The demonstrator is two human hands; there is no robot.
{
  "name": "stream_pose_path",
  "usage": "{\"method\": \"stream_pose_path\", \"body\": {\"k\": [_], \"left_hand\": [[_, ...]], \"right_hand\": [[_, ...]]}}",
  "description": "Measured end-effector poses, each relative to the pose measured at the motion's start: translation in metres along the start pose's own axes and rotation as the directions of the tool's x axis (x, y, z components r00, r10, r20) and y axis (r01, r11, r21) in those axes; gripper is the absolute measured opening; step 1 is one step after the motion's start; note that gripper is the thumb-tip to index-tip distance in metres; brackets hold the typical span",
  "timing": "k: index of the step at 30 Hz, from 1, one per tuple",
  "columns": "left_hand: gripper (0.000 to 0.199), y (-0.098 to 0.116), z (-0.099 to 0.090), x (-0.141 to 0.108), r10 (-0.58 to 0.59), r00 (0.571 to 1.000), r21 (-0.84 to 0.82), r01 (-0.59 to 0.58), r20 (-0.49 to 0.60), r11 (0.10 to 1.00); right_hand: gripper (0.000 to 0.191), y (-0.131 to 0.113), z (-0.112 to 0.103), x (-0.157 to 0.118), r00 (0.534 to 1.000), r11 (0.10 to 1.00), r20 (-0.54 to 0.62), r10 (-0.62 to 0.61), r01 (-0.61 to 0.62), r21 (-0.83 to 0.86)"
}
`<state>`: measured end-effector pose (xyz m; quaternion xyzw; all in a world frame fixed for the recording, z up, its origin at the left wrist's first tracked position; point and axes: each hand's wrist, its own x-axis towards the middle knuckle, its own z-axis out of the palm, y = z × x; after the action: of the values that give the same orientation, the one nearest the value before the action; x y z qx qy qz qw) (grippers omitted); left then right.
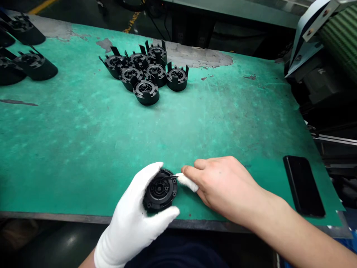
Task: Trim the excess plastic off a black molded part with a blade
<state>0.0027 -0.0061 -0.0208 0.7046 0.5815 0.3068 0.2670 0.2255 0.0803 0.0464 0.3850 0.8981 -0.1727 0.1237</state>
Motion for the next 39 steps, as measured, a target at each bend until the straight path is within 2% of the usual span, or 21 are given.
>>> {"method": "stream_pose_path", "body": {"k": [7, 10, 14, 18, 25, 29, 33, 39], "left_hand": [[0.080, 0.000, 0.000, -0.001, 0.013, 1.000, -0.002, -0.013, -0.001, 1.000], [0.081, -0.001, 0.000, -0.001, 0.007, 1.000, -0.001, -0.007, -0.002, 1.000], [0.081, -0.002, 0.001, 0.000, 0.001, 1.000, -0.002, -0.001, -0.005, 1.000], [0.079, -0.002, 0.001, 0.000, 0.012, 1.000, -0.011, -0.012, -0.003, 1.000], [0.081, -0.003, 0.001, -0.002, 0.014, 1.000, -0.018, -0.014, 0.001, 1.000], [0.078, -0.002, 0.002, -0.001, 0.012, 1.000, -0.017, -0.013, -0.018, 1.000], [0.079, 0.000, 0.002, 0.000, -0.006, 1.000, -0.033, 0.005, -0.010, 0.999], [0.079, 0.000, 0.004, -0.001, -0.020, 1.000, -0.033, 0.019, -0.021, 0.999]], "right_hand": [[0.036, 0.003, -0.002, -0.003, 0.999, 0.994, -0.006, -0.034, 0.035, 0.101], [0.039, 0.002, -0.003, -0.003, 0.999, 0.997, 0.009, -0.039, 0.038, 0.060], [0.041, 0.001, -0.002, -0.001, 0.999, 0.999, -0.030, -0.035, 0.036, 0.008], [0.041, 0.001, -0.001, -0.001, 0.999, 1.000, -0.024, -0.029, 0.030, 0.011], [0.021, -0.010, 0.005, -0.017, 0.997, 0.979, 0.074, 0.016, -0.030, 0.201], [0.037, -0.019, 0.019, -0.035, 0.996, 0.947, 0.077, 0.049, -0.071, 0.314], [0.058, -0.021, 0.028, -0.045, 0.994, 0.917, 0.006, 0.108, -0.101, 0.385], [0.060, -0.038, 0.043, -0.043, 0.987, 0.913, 0.032, 0.159, -0.159, 0.376]]}}
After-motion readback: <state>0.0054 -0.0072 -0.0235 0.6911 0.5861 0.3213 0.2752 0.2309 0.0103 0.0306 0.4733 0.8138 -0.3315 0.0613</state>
